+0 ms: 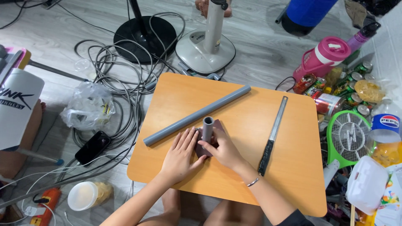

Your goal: The person sands a short gray pipe with a sanding sheet on a low wooden table. They rotate the pipe and rub it against the sandpaper repeatedly, occasionally lifting it to inspect the surface. A longer pipe and a metal file remain on the table.

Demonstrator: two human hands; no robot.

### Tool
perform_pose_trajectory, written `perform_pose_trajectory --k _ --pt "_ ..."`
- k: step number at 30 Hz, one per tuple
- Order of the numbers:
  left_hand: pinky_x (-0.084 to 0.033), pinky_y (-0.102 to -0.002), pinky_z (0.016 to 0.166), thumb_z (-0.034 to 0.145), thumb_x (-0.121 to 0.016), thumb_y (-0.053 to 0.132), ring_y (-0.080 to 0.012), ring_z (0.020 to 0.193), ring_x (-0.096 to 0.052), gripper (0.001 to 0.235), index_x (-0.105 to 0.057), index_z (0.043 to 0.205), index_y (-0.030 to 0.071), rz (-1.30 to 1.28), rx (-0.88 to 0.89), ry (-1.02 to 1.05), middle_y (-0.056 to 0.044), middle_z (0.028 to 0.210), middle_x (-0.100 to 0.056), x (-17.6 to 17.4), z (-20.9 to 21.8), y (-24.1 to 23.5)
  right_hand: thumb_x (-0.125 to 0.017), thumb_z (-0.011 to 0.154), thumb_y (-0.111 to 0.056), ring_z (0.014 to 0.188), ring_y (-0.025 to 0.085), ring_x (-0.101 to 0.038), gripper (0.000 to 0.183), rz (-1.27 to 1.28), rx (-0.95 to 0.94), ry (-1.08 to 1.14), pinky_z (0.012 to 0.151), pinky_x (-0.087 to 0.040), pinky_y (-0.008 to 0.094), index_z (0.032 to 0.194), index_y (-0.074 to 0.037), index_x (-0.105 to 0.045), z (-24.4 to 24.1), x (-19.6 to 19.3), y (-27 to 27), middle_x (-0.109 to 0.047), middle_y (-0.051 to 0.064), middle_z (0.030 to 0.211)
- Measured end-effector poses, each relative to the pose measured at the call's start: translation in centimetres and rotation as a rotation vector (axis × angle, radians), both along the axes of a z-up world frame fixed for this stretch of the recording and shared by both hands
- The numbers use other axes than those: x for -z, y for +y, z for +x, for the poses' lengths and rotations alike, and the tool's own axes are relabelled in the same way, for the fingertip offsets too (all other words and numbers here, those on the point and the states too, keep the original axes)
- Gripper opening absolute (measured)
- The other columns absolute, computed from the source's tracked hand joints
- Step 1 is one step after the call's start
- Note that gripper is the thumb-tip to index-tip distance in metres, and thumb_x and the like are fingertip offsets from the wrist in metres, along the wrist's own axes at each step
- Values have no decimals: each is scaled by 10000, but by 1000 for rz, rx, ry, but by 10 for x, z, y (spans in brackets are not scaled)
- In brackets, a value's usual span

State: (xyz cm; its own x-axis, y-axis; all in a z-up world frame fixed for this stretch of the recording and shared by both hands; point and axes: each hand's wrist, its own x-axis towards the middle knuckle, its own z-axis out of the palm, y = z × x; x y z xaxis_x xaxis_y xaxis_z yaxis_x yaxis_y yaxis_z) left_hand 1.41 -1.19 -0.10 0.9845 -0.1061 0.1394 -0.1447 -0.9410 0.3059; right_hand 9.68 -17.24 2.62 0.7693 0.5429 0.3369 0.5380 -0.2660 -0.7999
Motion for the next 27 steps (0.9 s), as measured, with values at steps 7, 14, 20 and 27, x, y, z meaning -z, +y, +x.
perform_pose_trajectory --k 7,14,20,27 --pt "-119 -389 1218 916 -497 636 -210 1467 -252 808 -348 1493 92 38 -12 24 -79 1588 -300 0 -8 0 -738 829 -92 970 227 -636 454 -183 35 -367 851 -501 348 1265 -142 -621 22 -3 -17 -642 40 1064" --pt "-99 -387 1225 913 -486 637 -195 1475 -230 826 -295 1530 122 28 10 107 -63 1597 -278 -6 -8 2 -553 988 -141 879 123 -669 336 417 6 289 771 -512 225 1232 -37 -347 36 -54 -39 -680 137 1145" --pt "-115 -392 1217 932 -472 586 -222 1473 -230 795 -280 1529 98 -18 20 43 -78 1598 -271 -16 -7 3 -625 928 -208 721 127 -582 233 108 -144 85 667 -473 252 1089 -46 -578 29 -177 -39 -685 58 929" --pt "-133 -417 1208 943 -462 523 -258 1477 -220 765 -272 1523 62 -78 42 18 -109 1593 -276 -25 -9 1 -667 891 -211 565 84 -487 239 89 -193 177 568 -481 196 1077 -72 -609 10 -228 -25 -588 -15 789"
